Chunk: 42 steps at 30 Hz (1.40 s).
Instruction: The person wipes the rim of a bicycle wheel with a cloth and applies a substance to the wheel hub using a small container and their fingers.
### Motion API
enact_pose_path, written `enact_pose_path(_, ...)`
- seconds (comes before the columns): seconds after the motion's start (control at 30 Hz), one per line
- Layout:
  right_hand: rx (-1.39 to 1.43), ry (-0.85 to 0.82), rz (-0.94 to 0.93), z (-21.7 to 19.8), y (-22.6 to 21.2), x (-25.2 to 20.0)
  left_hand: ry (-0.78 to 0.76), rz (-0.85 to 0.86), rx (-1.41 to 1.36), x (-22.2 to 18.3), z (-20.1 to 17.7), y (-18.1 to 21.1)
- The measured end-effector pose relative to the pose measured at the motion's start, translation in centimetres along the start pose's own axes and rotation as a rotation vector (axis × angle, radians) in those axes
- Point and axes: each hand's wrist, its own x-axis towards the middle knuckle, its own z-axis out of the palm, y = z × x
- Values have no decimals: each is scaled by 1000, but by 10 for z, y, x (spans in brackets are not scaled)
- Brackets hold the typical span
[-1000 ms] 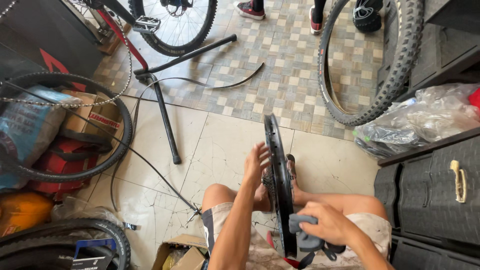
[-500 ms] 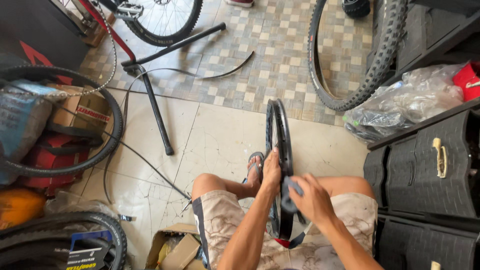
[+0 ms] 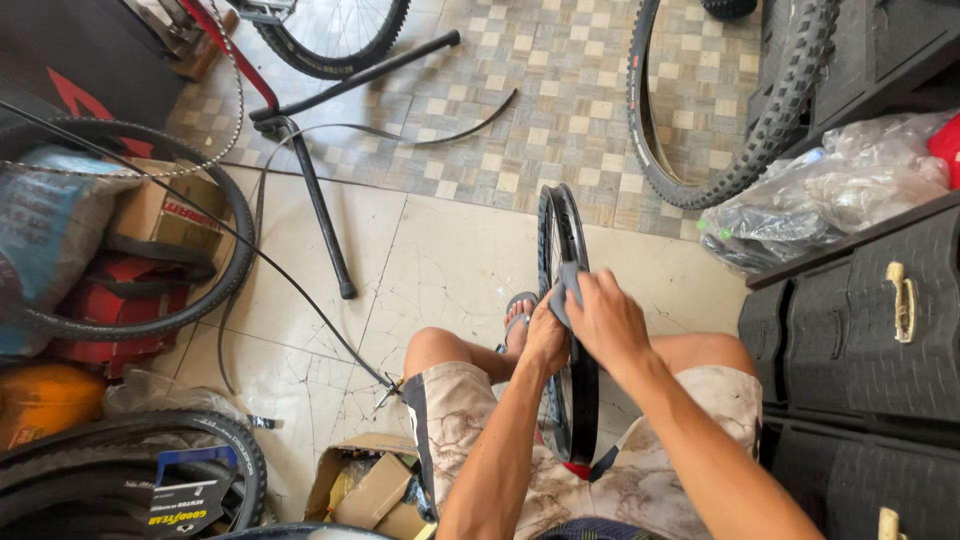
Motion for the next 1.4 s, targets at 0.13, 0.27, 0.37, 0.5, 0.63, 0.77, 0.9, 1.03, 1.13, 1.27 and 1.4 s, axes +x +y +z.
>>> enact_pose_path(0.13,154,23,25,-11,-4,-80,92,-52,201,-5,8,7)
enact_pose_path(0.27,135,-487,117,-27,15,-118,0,-34,23,-6,15,6)
enact_pose_path(0.37,109,-519,139,-29,24,-121,-30,-24,-5,-1,20,5)
enact_pose_path(0.5,108,-363,176,-21,22,-90,30,-63,2,-2,16,3)
enact_pose_path(0.63,146,-205,126,-15,22,-14,-68,-31,4,-3,5,0)
enact_pose_path(0.77,187,284,-28,-9,13,47,52,0,41,3,4,-7)
enact_pose_path(0.9,120,228,-66,-9,8,39,75,-27,69,2,6,-10)
enact_pose_path(1.03,11,10,65,-3,10,-50,-25,-18,-33,3,13,-7)
enact_pose_path(1.13,77,-124,167,9,14,-132,-2,-60,29,2,17,-9)
enact_pose_path(1.27,61,-339,157,13,22,-171,0,-72,38,4,17,-12)
enact_pose_path(1.4,161,-171,236,4,26,-120,48,-61,46,7,11,-19)
